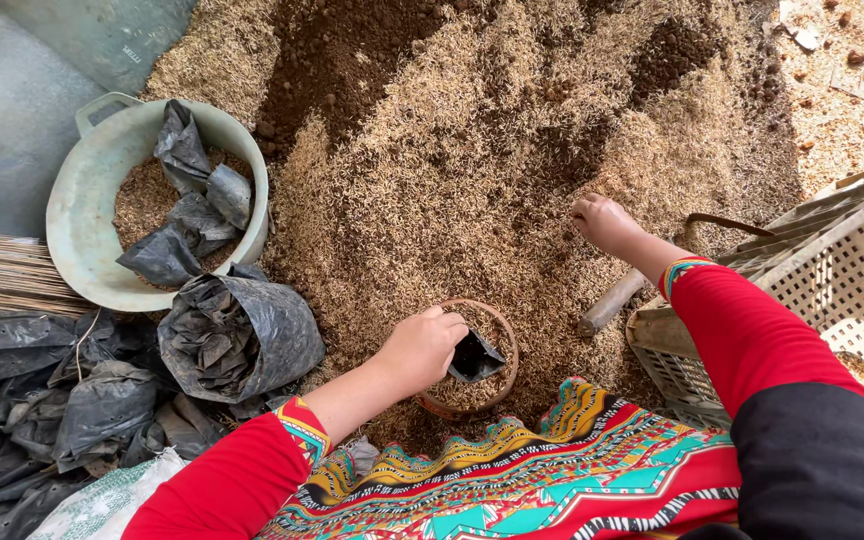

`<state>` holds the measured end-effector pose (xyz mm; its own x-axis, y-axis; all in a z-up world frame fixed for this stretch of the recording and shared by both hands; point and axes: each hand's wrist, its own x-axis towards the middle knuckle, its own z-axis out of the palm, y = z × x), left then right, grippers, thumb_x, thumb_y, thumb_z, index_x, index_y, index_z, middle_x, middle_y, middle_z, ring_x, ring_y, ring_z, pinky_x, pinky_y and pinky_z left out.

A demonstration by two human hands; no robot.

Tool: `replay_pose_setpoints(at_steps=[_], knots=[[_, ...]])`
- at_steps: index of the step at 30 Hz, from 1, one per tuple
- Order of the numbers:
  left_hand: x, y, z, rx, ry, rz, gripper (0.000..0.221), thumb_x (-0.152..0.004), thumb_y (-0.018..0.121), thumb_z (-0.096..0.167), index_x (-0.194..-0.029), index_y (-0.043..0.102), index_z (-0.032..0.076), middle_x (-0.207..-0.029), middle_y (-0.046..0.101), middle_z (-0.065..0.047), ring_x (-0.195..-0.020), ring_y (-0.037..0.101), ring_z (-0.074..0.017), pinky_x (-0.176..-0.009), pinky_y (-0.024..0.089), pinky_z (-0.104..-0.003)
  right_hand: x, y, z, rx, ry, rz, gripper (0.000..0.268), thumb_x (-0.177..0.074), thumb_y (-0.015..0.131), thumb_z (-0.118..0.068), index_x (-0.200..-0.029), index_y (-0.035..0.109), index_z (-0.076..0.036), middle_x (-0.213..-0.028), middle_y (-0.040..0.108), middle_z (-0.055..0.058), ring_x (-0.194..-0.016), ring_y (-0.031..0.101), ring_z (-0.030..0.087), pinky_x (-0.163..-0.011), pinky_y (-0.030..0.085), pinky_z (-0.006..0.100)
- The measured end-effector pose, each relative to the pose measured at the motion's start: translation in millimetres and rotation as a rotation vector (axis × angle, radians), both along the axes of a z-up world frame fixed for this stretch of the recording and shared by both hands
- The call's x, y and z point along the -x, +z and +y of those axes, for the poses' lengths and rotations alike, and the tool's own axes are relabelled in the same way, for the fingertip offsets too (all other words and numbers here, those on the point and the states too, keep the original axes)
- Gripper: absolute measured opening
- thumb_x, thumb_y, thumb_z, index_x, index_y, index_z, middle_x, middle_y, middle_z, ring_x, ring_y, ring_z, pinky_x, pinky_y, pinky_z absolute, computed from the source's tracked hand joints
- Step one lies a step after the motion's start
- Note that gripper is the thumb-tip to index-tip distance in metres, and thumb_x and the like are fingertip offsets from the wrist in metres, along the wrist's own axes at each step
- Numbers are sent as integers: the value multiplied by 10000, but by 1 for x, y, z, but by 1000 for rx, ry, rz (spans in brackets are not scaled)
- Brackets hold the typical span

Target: The person scoops loose dried plant material from a large pile into small black plastic pouches using both hands, then places the filled pouches into a nearby white plastic crate. The process is repeated continuously throughout the clip.

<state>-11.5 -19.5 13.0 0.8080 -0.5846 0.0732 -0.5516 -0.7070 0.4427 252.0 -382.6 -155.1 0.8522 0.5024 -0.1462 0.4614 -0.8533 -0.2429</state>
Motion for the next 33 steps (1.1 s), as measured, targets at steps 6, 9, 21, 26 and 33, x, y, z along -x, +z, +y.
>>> replay_pose_setpoints(at_steps=[6, 9, 21, 26, 33], knots=[[0, 2, -3, -11, -8, -1, 117, -795, 640, 21, -902, 676, 52, -969, 676, -75, -978, 638, -292, -818, 565, -393, 1, -5, -9, 46, 26, 17, 251, -1030, 591, -236, -1078, 676, -5, -1063, 651, 146, -903, 674, 276, -859, 601, 408], [-1, 4, -4, -26, -18, 0, 116, -794, 633, 21, -898, 676, 49, -970, 678, -73, -989, 641, -289, -816, 568, -387, 2, -9, -5, 95, 26, 53, 288, -1040, 580, -263, -1078, 662, 11, -1091, 645, 155, -903, 678, 277, -866, 607, 411], [-3, 0, -3, -10, -22, 5, 147, -792, 625, 15, -922, 685, 49, -974, 680, -77, -970, 641, -293, -802, 565, -401, 23, 60, 23, 27, 366, 21, 311, -1017, 530, -142, -1308, 622, -90, -1195, 658, 67, -1069, 653, 189, -957, 585, 239], [-2, 0, 2, 4, -15, 0, 173, -786, 633, 15, -947, 685, 52, -1004, 678, -73, -970, 644, -298, -802, 567, -401, 2, 132, -30, -215, -270, 291, 431, -1098, 414, -367, -1391, 559, -86, -1409, 592, 117, -1285, 545, 279, -1130, 400, 449], [1, 4, 0, -35, 0, 10, 270, -732, 649, 3, -994, 675, 62, -1079, 656, -87, -927, 646, -312, -760, 563, -423, -8, 146, -60, 752, -217, -429, 443, -996, 541, -47, -1437, 581, -69, -1354, 616, 121, -1274, 615, 250, -1140, 402, 608]])
